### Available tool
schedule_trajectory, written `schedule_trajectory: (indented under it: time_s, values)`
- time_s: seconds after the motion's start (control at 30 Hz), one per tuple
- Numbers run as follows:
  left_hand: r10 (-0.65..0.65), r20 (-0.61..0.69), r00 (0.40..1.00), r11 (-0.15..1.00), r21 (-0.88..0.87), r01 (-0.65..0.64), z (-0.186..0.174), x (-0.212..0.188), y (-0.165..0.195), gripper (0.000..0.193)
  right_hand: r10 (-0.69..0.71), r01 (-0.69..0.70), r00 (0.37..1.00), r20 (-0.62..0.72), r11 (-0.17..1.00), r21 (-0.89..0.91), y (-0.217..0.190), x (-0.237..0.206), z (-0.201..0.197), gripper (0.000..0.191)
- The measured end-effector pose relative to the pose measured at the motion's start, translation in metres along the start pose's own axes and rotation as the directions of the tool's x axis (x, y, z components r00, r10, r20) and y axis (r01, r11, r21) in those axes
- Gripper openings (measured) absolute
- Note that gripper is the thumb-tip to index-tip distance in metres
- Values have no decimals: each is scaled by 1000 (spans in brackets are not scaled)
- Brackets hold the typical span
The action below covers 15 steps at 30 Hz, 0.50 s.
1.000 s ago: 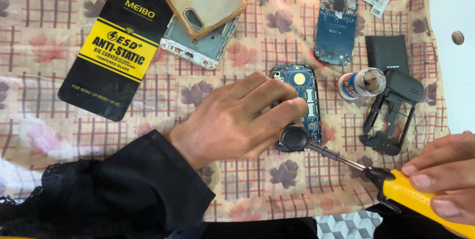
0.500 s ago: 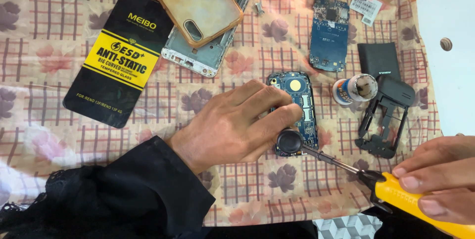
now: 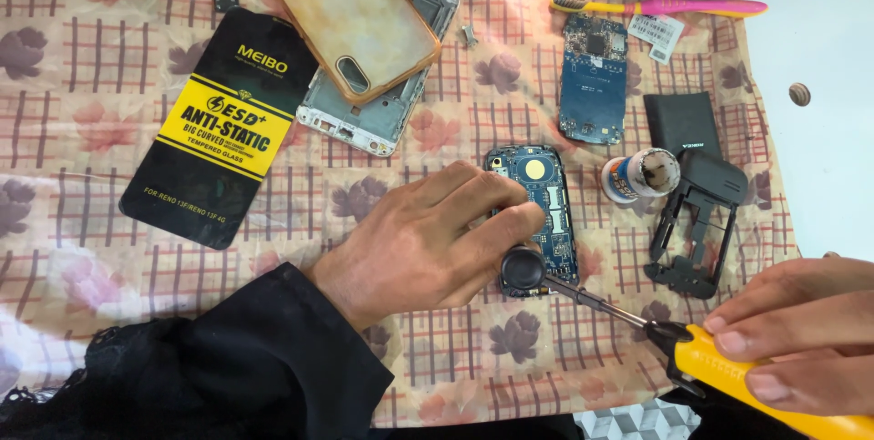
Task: The person uses a soldering iron to apply heat and solder to specific points on a disassembled smartphone motherboard. They repeatedly dip the iron into a flux container and work on different areas of the board while holding it steady with their other hand.
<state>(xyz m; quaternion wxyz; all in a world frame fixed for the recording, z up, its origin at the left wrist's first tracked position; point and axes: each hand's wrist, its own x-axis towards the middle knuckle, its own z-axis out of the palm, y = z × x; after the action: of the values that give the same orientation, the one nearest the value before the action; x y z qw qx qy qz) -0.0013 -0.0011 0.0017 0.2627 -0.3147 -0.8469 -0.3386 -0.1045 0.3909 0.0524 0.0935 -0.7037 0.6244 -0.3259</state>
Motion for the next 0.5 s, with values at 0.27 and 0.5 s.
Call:
schedule_trajectory:
  time_s: [0.27,0.5]
  values:
    - [-3,4,1000,1000,2,3,2,0,0,45,-19,20,996,-89,1000,11,5,-9,9,36]
    - [1,-9,1000,1000,4,-1,3,1,0,44,29,-29,998,-53,1000,-7,2,-9,6,40]
